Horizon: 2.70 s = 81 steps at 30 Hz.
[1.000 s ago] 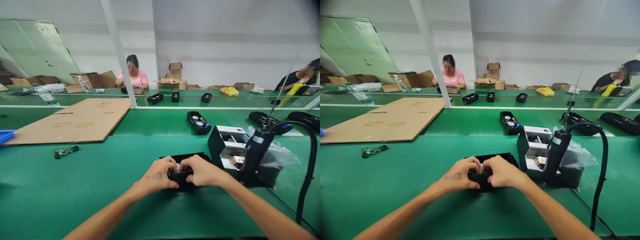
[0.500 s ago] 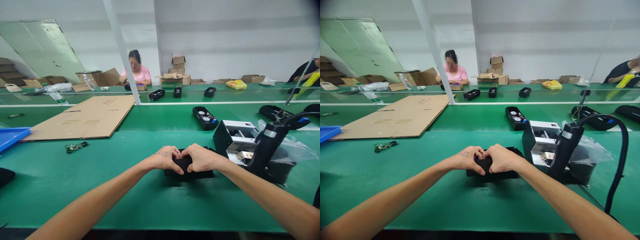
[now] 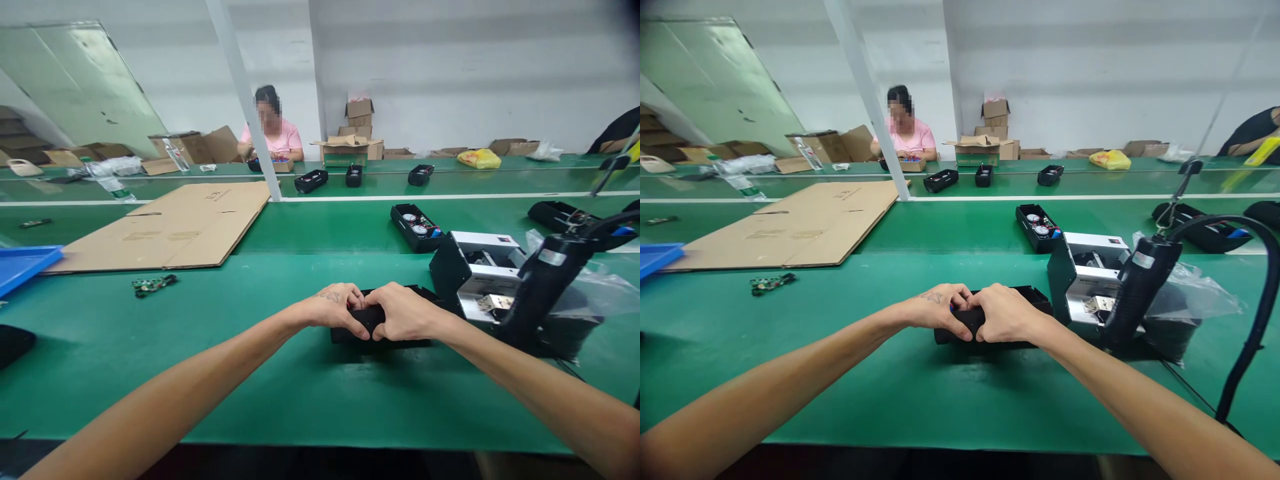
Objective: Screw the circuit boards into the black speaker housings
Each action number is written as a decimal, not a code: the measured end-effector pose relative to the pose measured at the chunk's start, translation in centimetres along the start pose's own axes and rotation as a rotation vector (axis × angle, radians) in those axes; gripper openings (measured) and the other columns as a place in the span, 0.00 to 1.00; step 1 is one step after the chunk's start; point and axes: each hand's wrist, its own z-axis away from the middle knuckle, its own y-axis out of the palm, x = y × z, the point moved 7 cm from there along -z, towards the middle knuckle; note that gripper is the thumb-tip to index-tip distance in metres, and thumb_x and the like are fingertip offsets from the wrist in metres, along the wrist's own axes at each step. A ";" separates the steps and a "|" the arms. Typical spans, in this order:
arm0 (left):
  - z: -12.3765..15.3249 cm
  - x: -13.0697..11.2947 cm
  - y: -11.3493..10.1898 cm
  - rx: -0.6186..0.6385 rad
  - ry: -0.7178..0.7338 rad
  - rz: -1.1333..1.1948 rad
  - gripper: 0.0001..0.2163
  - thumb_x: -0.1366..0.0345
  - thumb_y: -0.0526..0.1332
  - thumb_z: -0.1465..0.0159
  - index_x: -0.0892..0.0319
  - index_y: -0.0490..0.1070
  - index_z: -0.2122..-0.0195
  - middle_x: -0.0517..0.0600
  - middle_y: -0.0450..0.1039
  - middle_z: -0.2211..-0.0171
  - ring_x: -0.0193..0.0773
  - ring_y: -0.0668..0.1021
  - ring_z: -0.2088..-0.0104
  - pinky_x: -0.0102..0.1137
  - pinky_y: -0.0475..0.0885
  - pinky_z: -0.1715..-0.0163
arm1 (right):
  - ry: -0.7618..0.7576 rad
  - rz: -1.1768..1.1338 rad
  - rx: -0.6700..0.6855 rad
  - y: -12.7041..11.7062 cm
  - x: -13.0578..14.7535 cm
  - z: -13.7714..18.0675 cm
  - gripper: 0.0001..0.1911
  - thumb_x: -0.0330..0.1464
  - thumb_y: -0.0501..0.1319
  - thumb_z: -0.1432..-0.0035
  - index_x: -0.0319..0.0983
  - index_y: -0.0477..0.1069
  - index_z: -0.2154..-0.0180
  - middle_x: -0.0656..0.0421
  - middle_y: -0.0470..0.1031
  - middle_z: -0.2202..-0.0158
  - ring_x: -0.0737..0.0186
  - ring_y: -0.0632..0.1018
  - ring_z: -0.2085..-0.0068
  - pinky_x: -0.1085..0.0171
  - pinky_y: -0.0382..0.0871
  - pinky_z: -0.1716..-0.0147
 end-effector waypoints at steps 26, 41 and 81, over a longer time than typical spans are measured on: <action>0.0 -0.3 0.2 0.019 0.022 -0.023 0.19 0.52 0.79 0.54 0.56 0.71 0.82 0.48 0.75 0.54 0.45 0.77 0.54 0.34 0.65 0.65 | 0.000 -0.082 -0.007 -0.4 -0.3 0.7 0.12 0.29 0.74 0.55 0.43 0.82 0.64 0.64 0.79 0.72 0.63 0.74 0.71 0.63 0.55 0.76; 0.2 -0.6 0.3 0.033 0.044 -0.012 0.21 0.52 0.78 0.52 0.57 0.68 0.82 0.48 0.75 0.54 0.43 0.76 0.55 0.34 0.65 0.64 | 0.018 -0.059 -0.019 0.0 -0.1 0.4 0.14 0.36 0.78 0.53 0.42 0.85 0.62 0.60 0.83 0.68 0.59 0.76 0.69 0.62 0.57 0.73; 4.3 0.6 5.7 -0.294 0.232 -0.624 0.05 0.58 0.70 0.35 0.49 0.82 0.68 0.47 0.79 0.46 0.47 0.78 0.57 0.40 0.72 0.55 | 0.067 -1.000 -1.542 -5.7 -12.4 21.2 0.23 0.38 0.76 0.40 0.46 0.68 0.50 0.72 0.70 0.78 0.67 0.70 0.80 0.64 0.67 0.74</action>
